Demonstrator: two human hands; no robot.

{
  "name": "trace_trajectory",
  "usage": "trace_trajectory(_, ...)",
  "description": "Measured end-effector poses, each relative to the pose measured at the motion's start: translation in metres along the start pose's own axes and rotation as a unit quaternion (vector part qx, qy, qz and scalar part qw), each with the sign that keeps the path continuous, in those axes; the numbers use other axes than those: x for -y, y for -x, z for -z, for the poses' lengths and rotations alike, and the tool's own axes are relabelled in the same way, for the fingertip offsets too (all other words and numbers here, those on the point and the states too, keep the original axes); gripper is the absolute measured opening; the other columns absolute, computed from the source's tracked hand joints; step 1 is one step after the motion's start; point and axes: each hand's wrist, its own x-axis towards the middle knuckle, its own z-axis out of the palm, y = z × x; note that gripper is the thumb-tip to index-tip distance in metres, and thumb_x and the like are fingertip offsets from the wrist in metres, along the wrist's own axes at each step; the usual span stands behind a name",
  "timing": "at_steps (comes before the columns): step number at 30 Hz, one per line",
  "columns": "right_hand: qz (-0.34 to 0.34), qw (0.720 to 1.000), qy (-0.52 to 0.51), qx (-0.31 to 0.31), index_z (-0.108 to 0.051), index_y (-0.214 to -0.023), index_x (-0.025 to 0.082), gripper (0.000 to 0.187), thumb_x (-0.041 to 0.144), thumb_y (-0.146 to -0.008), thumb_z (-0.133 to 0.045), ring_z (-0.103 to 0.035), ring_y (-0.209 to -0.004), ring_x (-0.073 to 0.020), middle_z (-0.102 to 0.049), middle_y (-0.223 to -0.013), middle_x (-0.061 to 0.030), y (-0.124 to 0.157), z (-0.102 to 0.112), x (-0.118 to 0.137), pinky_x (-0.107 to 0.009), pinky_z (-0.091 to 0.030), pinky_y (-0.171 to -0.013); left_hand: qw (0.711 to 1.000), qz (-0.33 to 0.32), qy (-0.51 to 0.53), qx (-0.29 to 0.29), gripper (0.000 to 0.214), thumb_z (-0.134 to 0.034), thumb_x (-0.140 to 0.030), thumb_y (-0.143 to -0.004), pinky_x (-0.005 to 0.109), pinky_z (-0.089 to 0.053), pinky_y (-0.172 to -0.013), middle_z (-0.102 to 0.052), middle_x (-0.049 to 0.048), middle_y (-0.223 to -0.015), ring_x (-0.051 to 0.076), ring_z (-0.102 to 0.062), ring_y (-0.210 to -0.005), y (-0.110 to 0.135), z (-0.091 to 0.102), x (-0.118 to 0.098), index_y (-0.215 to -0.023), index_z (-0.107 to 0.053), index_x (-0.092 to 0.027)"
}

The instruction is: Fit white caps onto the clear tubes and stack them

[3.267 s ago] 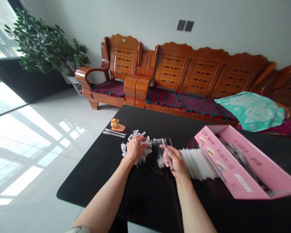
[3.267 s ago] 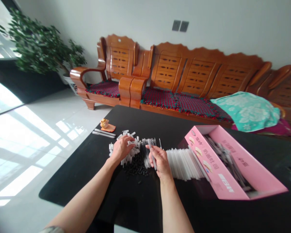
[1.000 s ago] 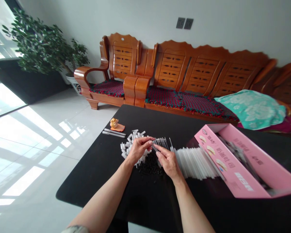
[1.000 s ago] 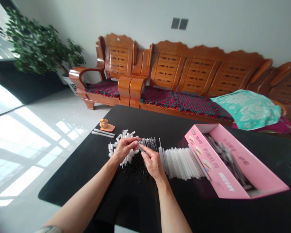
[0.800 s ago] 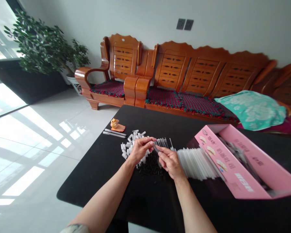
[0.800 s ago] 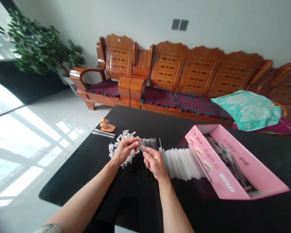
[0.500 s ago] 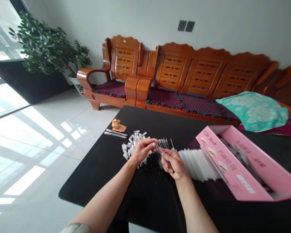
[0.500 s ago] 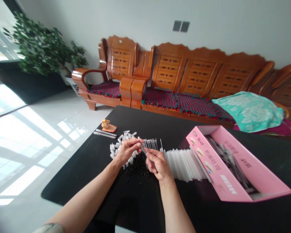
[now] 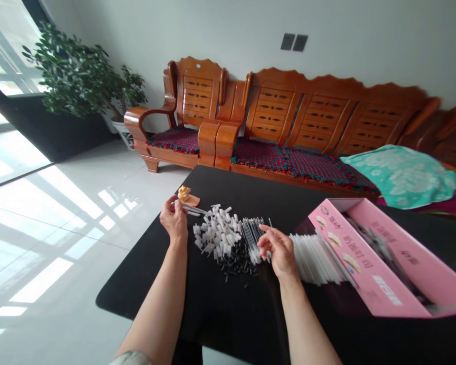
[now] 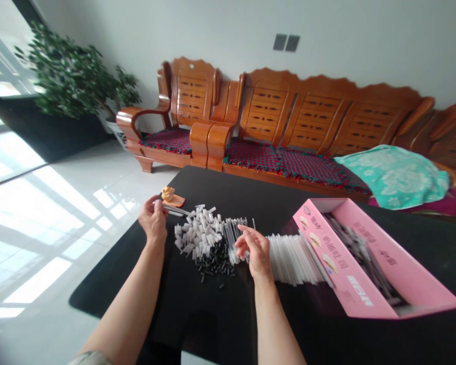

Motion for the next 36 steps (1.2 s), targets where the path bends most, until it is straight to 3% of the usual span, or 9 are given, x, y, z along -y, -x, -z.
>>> trace_trajectory(4, 0.002, 1.000, 0.003, 0.000, -0.069, -0.102, 0.013, 0.037, 0.044, -0.082, -0.066, -0.053, -0.039, -0.0094, -0.066, -0.060, -0.0015, 0.000, -0.001, -0.001, -0.019, -0.037, -0.035, 0.991, 0.046, -0.078, -0.101, 0.037, -0.047, -0.039, -0.087, 0.026, -0.048, -0.062, -0.057, -0.0017, -0.059, 0.014, -0.059, -0.055, -0.021, 0.016, 0.023, -0.107, -0.068, -0.017)
trace_trajectory(8, 0.011, 1.000, 0.001, -0.021, -0.069, -0.101, 0.013, 0.036, 0.043, -0.082, -0.066, -0.052, -0.039, -0.0102, -0.065, -0.059, -0.0010, 0.000, -0.001, 0.000, -0.020, -0.036, -0.035, 0.984, 0.066, -0.123, -0.114, 0.040, -0.045, -0.039, -0.087, 0.027, -0.049, -0.063, -0.059, -0.0004, -0.061, 0.015, -0.060, -0.056, -0.027, 0.022, 0.034, -0.112, -0.067, -0.017)
trace_trajectory(15, 0.108, 0.960, 0.054, -0.254, -0.069, -0.097, 0.014, 0.038, 0.047, -0.081, -0.063, -0.046, -0.036, -0.0078, -0.060, -0.055, 0.0021, -0.005, 0.015, 0.003, -0.020, -0.030, -0.036, 0.982, 0.086, -0.151, -0.078, 0.042, -0.054, -0.031, -0.081, 0.027, -0.051, -0.059, -0.067, 0.0056, -0.087, 0.013, -0.061, -0.053, -0.030, 0.022, 0.039, -0.118, -0.064, -0.015)
trace_trajectory(19, 0.120, 0.909, 0.229, -0.327, -0.070, -0.095, 0.014, 0.039, 0.048, -0.083, -0.057, -0.048, -0.040, -0.0113, -0.059, -0.054, 0.0013, -0.010, 0.036, 0.006, -0.024, -0.036, -0.043, 0.976, 0.075, -0.197, -0.062, 0.040, -0.058, -0.028, -0.077, 0.028, -0.052, -0.066, -0.067, 0.0067, -0.096, 0.011, -0.059, -0.051, -0.031, 0.023, 0.039, -0.114, -0.066, -0.015)
trace_trajectory(21, 0.101, 0.867, 0.378, -0.309, -0.071, -0.086, 0.014, 0.031, 0.042, -0.082, -0.058, -0.056, -0.048, -0.0161, -0.062, -0.056, -0.0025, -0.011, 0.043, 0.009, -0.027, -0.040, -0.051, 0.973, 0.074, -0.212, -0.049, 0.037, -0.058, -0.025, -0.076, 0.030, -0.052, -0.070, -0.067, 0.0070, -0.095, 0.012, -0.060, -0.054, -0.030, 0.022, 0.037, -0.110, -0.067, -0.015)
trace_trajectory(24, 0.043, 0.789, 0.576, -0.211, -0.071, -0.075, 0.017, 0.021, 0.035, -0.079, -0.060, -0.064, -0.064, -0.0223, -0.070, -0.067, -0.0088, -0.009, 0.042, 0.014, -0.029, -0.038, -0.056, 0.971, 0.069, -0.228, -0.035, 0.035, -0.057, -0.022, -0.076, 0.033, -0.051, -0.079, -0.066, 0.0067, -0.090, 0.014, -0.060, -0.059, -0.027, 0.021, 0.030, -0.107, -0.068, -0.014)
trace_trajectory(29, -0.032, 0.697, 0.711, -0.088, -0.069, -0.074, 0.020, 0.021, 0.039, -0.080, -0.062, -0.066, -0.067, -0.0237, -0.072, -0.073, -0.0111, -0.001, 0.028, 0.019, -0.029, -0.032, -0.053, 0.972, 0.007, -0.227, -0.063, 0.034, -0.054, -0.021, -0.077, 0.034, -0.048, -0.088, -0.063, 0.0073, -0.099, 0.014, -0.059, -0.065, -0.014, 0.012, 0.012, -0.107, -0.069, -0.016)
trace_trajectory(33, -0.034, 0.673, 0.736, -0.074, -0.069, -0.075, 0.018, 0.018, 0.030, -0.083, -0.057, -0.067, -0.068, -0.0235, -0.072, -0.075, -0.0140, 0.000, 0.025, 0.019, -0.029, -0.033, -0.054, 0.978, -0.074, -0.196, -0.026, 0.032, -0.053, -0.020, -0.080, 0.031, -0.048, -0.086, -0.061, 0.0050, -0.097, 0.013, -0.058, -0.066, 0.004, -0.001, -0.004, -0.106, -0.070, -0.018)
trace_trajectory(36, -0.023, 0.699, 0.708, -0.101, -0.068, -0.072, 0.018, 0.018, 0.025, -0.081, -0.055, -0.066, -0.066, -0.0233, -0.071, -0.071, -0.0139, -0.002, 0.026, 0.019, -0.029, -0.034, -0.054, 0.980, -0.107, -0.164, 0.026, 0.028, -0.053, -0.020, -0.082, 0.028, -0.048, -0.080, -0.061, 0.0047, -0.099, 0.012, -0.057, -0.066, 0.021, -0.010, -0.014, -0.103, -0.070, -0.019)
